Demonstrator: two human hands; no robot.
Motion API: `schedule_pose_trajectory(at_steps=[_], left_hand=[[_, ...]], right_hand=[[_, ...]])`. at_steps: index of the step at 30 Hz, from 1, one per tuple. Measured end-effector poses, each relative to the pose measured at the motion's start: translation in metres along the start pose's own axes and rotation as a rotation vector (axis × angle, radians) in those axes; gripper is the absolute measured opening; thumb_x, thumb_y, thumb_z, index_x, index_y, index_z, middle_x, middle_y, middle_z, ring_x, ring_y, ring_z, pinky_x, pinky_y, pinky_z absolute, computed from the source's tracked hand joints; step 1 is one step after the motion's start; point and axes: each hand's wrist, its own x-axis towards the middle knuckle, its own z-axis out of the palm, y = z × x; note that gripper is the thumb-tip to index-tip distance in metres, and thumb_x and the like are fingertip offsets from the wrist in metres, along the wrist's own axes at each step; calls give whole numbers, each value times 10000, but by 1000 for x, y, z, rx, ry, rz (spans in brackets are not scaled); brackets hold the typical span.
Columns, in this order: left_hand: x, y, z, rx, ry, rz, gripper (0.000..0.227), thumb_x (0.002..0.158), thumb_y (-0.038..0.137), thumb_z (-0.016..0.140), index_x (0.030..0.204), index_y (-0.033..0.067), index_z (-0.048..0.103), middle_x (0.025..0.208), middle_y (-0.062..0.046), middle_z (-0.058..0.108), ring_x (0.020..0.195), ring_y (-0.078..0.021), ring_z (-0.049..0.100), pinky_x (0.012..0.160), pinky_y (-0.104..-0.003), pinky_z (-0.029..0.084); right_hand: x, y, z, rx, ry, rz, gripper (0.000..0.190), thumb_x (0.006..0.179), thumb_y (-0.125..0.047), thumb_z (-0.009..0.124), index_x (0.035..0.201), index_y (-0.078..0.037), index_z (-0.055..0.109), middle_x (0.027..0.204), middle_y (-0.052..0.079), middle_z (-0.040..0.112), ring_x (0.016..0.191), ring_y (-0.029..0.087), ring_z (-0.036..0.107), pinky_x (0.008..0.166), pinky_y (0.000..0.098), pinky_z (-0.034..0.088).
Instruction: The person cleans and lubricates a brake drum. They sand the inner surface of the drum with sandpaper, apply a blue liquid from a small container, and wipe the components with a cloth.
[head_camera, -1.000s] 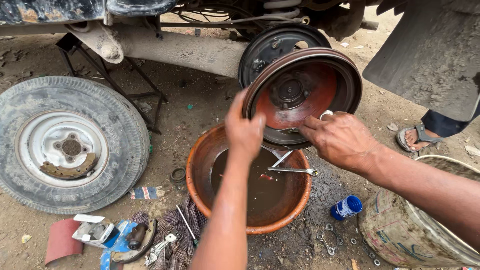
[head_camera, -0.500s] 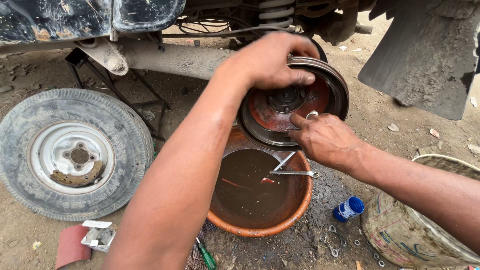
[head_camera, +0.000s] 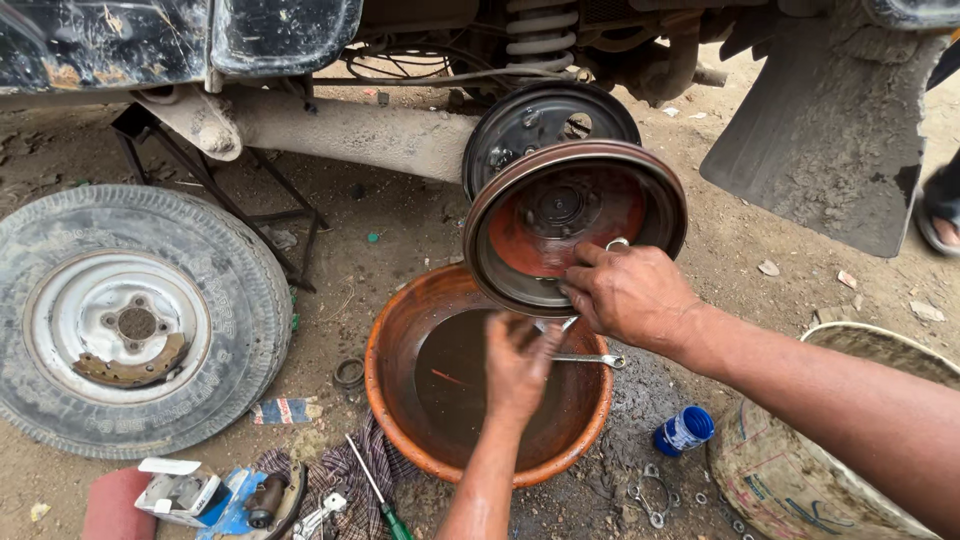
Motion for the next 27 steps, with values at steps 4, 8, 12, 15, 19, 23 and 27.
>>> schedule_pose_trajectory(at_steps=[4,8,12,15,19,23,27], left_hand=[[55,79,-15,115,99,436,578,1083,328,508,1523,-31,400,1553,-219,477,1452,-293,475,1256,-396,352],[133,187,37,780,-381,513,453,864,359,758,1237,121,659,1239,-92,736,1119,-245,731,956,-391,569],[148,217,70,1167,-637,404,365,883,433,764,1139,173,743,1072,-104,762,1024,-286,709,883,-427,543],[142,187,44,903,-495,411,314,939,376,720,1112,116,747,1011,-117,788,952,-232,749,841,-374,564],[79,93,10,233,111,438,363,1064,354,596,1141,9,679,1018,-120,756,918,-157,689,848,-316,569],[-20,6,35,-54,275,-239,583,974,479,537,1319,10,528,1175,-121,609,971,-238,609,816,-421,568],[13,42,-8,60,364,265,573,1073,385,488,1498,9,400,1528,-180,463,1446,-283,429,1214,-416,317]], right_hand=[[-4,8,-6,-68,-110,21,213,879,-296,645,954,-148,777,971,87,679,821,312,706,712,453,585],[2,2,-16,-115,-152,32,219,886,-318,642,977,-174,781,985,107,675,825,325,704,710,454,587],[4,0,-20,-129,-178,54,223,895,-333,644,990,-188,785,993,97,678,797,321,710,697,453,588],[1,3,-14,-62,-90,31,205,852,-298,664,954,-187,803,1004,103,686,778,312,715,679,461,585],[4,-5,-13,-14,-71,60,224,877,-337,666,924,-157,790,1007,67,697,793,307,717,695,451,589],[13,-13,-13,47,8,-10,244,871,-297,653,1009,-153,794,1067,96,699,741,331,708,642,459,582],[11,-2,-12,-56,-163,67,219,888,-328,642,939,-161,774,987,117,681,774,337,706,681,466,585]])
